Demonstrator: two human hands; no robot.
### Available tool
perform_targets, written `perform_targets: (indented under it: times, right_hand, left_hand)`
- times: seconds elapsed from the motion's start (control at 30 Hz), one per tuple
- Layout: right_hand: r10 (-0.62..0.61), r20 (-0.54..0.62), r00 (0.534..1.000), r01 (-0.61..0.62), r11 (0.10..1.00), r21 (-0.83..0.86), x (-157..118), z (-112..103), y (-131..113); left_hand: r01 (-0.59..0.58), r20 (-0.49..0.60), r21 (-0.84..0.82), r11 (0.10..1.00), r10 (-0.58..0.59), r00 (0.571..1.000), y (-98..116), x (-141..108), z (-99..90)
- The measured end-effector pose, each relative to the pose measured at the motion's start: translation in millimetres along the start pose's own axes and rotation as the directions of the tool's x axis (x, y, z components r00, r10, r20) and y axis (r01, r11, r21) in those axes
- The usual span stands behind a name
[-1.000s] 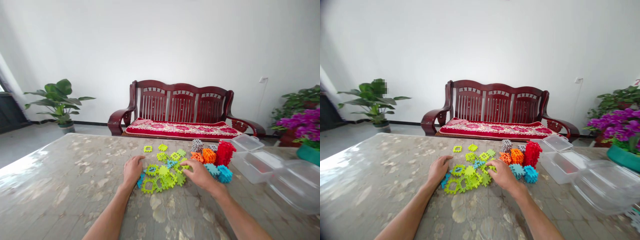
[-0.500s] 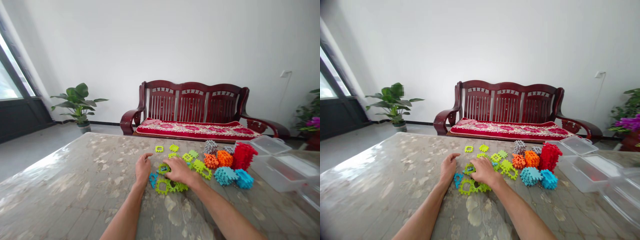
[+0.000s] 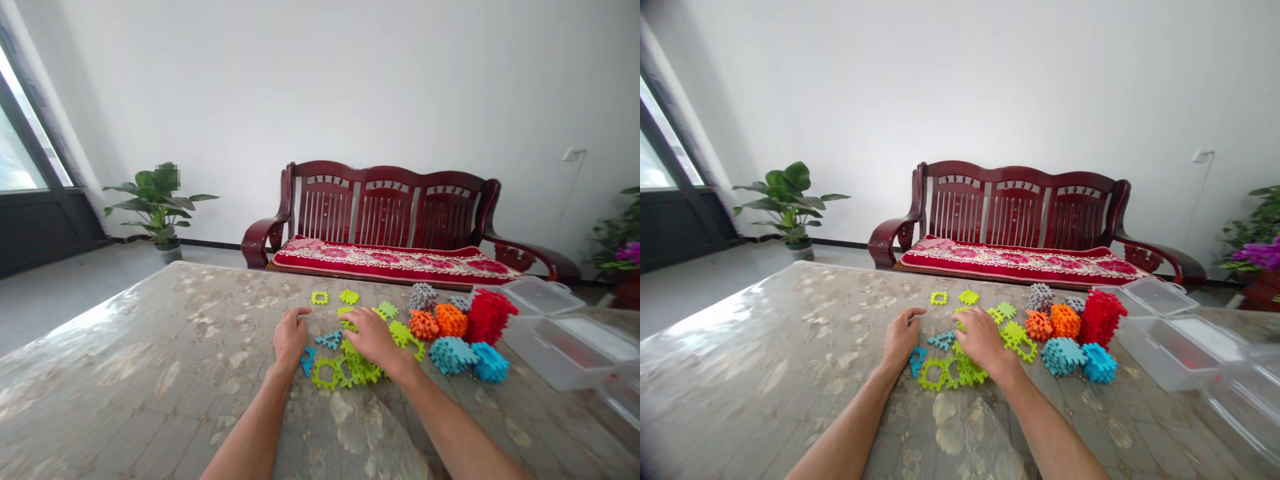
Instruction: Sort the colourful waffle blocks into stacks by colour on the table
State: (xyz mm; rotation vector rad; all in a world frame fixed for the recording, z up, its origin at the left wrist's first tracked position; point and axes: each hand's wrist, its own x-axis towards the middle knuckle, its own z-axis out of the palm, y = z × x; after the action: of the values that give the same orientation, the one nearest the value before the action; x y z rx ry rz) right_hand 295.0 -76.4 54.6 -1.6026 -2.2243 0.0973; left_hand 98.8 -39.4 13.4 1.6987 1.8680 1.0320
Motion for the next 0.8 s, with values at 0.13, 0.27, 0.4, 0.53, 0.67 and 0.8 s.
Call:
perform_targets:
  times: [0.13, 0.27, 0.4, 0.53, 0.67, 0.8]
  right_hand:
    - [-0.159, 0.147, 0.976, 0.167, 0.985, -0.043, 8, 4, -24]
    - [-0.217, 0.242, 0.946, 0.257, 0.955, -0.147, 16, 12, -37]
    - [-0.281, 0.228, 0.932, 0.326, 0.926, -0.192, 17, 18, -38]
    - [-0.346, 0.108, 0.932, 0.359, 0.923, -0.135, 13, 12, -35]
    - [-0.217, -0.135, 0.967, 0.227, 0.972, 0.06, -1, -6, -23]
    - [0.022, -0.313, 0.95, 0.066, 0.962, 0.265, -30, -24, 11]
  left_hand:
    - [0.001, 0.009, 0.008, 1.0, -0.001, 1.0, 0, 1, 0.3]
    - [0.001, 0.005, 0.002, 1.0, -0.001, 1.0, -1, 2, 0.2]
    - [-0.003, 0.028, 0.004, 1.0, 0.003, 1.0, -1, 3, -0.2]
    - [0.007, 0.043, 0.024, 1.0, -0.008, 0.999, -1, 3, -0.6]
    - [0.001, 0.04, 0.043, 0.999, -0.002, 0.999, -2, 4, -0.6]
    - [0.008, 0.033, 0.08, 0.997, -0.01, 0.999, -4, 5, 0.5]
